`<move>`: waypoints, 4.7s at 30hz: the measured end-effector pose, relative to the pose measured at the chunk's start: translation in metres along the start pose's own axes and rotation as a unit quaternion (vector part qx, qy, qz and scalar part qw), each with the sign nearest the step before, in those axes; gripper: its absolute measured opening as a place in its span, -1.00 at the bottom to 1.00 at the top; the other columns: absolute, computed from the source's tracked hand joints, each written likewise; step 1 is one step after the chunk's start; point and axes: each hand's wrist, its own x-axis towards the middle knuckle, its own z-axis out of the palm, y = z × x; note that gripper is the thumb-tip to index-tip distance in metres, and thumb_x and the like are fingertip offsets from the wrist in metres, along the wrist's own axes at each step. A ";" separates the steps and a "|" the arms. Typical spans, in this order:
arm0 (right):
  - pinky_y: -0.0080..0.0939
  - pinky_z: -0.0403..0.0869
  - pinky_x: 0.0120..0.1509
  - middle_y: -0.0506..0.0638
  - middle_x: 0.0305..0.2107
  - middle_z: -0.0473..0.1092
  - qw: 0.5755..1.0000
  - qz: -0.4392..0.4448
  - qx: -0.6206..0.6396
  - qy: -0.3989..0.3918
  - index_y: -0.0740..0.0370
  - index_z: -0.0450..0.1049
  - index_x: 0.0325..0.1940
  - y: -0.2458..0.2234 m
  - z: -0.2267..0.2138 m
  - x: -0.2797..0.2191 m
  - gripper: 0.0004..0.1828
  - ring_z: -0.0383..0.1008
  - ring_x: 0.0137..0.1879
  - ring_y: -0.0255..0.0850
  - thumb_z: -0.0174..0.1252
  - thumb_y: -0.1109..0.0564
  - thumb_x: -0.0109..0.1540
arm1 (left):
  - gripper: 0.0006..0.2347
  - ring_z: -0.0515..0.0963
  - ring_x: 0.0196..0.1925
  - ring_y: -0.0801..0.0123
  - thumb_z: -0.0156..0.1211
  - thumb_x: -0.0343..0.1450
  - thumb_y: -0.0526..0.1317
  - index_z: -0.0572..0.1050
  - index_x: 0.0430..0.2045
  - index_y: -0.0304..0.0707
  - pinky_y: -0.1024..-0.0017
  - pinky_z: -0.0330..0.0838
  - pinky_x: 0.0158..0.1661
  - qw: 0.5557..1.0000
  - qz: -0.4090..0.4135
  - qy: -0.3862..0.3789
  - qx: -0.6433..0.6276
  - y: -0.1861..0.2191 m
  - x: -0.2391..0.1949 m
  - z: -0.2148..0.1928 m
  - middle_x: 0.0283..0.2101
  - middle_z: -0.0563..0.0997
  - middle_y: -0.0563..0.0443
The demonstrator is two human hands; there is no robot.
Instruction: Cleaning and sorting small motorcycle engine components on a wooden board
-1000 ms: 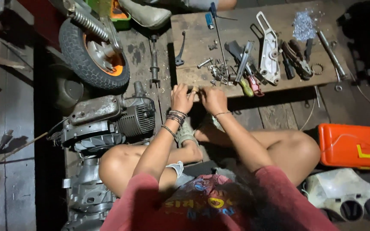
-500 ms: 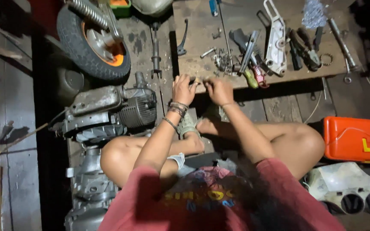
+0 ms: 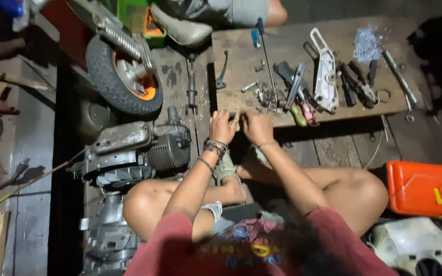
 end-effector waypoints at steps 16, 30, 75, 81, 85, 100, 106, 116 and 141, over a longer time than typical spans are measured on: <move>0.23 0.56 -0.02 0.19 -0.34 0.59 0.997 0.009 0.069 -0.019 0.05 0.59 -0.02 0.014 -0.002 -0.004 -0.76 0.61 -0.11 0.26 0.12 -0.02 0.31 | -0.84 0.47 0.01 0.18 0.33 0.37 -0.08 0.55 -0.29 -0.05 0.20 0.37 0.05 1.000 0.015 0.021 0.001 -0.001 -0.001 0.004 -0.20 0.53 0.08; 0.25 0.55 -0.04 0.27 -0.36 0.57 0.996 0.022 0.089 -0.007 0.13 0.59 -0.01 -0.003 -0.010 -0.005 -0.73 0.61 -0.14 0.30 0.11 -0.02 0.33 | -0.83 0.46 -0.01 0.16 0.33 0.36 -0.10 0.50 -0.38 -0.14 0.19 0.36 0.01 0.999 0.018 0.029 -0.002 0.000 0.000 0.001 -0.22 0.50 0.04; 0.15 0.59 -0.01 0.16 -0.39 0.57 0.998 0.053 -0.011 -0.030 -0.03 0.56 0.00 -0.002 -0.001 -0.001 -0.72 0.64 -0.15 0.20 0.10 -0.08 0.28 | -0.81 0.48 0.00 0.13 0.34 0.35 -0.09 0.47 -0.43 -0.16 0.18 0.37 0.01 1.000 0.009 0.014 0.015 0.009 -0.002 -0.006 -0.23 0.52 0.03; 0.25 0.58 -0.02 0.27 -0.35 0.58 0.997 0.044 0.053 -0.027 0.07 0.57 0.00 0.006 0.002 -0.010 -0.74 0.62 -0.11 0.28 0.15 0.01 0.27 | -0.84 0.48 0.03 0.11 0.30 0.40 -0.11 0.54 -0.29 -0.13 0.13 0.37 0.06 1.000 -0.006 -0.010 -0.001 0.005 -0.004 -0.002 -0.16 0.54 0.02; 0.22 0.58 -0.07 0.25 -0.40 0.56 0.997 0.058 0.037 0.017 0.09 0.57 -0.06 0.000 -0.012 -0.006 -0.77 0.62 -0.16 0.26 0.13 0.01 0.28 | -0.83 0.47 0.03 0.15 0.34 0.37 -0.11 0.54 -0.29 -0.07 0.15 0.36 0.06 1.000 0.007 0.006 -0.007 -0.002 -0.002 0.005 -0.18 0.53 0.07; 0.25 0.57 -0.09 0.24 -0.39 0.56 0.998 0.041 0.047 0.015 0.12 0.56 -0.10 0.006 0.011 -0.007 -0.77 0.62 -0.16 0.26 0.12 -0.01 0.31 | -0.82 0.48 -0.02 0.12 0.34 0.35 -0.10 0.50 -0.36 -0.13 0.15 0.38 0.00 1.000 0.016 0.023 0.001 -0.002 -0.001 0.001 -0.22 0.52 0.03; 0.26 0.57 -0.09 0.25 -0.37 0.56 0.996 0.051 0.060 0.033 0.19 0.57 -0.13 -0.006 -0.003 -0.015 -0.73 0.61 -0.15 0.28 0.12 -0.03 0.33 | -0.81 0.48 -0.04 0.11 0.34 0.35 -0.09 0.48 -0.41 -0.13 0.15 0.38 -0.03 0.999 0.024 0.034 -0.003 0.000 0.000 0.005 -0.25 0.50 0.04; 0.30 0.54 -0.04 0.26 -0.33 0.57 0.994 0.051 0.083 0.040 0.15 0.58 -0.04 -0.015 -0.004 -0.011 -0.76 0.60 -0.11 0.30 0.12 0.00 0.35 | -0.83 0.47 -0.02 0.10 0.33 0.36 -0.10 0.49 -0.40 -0.15 0.12 0.37 0.02 1.000 0.002 0.014 -0.002 0.006 -0.001 -0.005 -0.24 0.50 0.02; 0.20 0.56 -0.04 0.24 -0.34 0.58 0.997 0.034 0.047 0.056 0.17 0.62 -0.04 0.015 -0.002 -0.010 -0.74 0.62 -0.14 0.23 0.21 0.02 0.27 | -0.83 0.46 0.02 0.13 0.28 0.41 -0.11 0.50 -0.32 -0.19 0.14 0.36 0.06 1.000 0.002 -0.011 0.003 0.010 0.000 -0.011 -0.19 0.52 0.00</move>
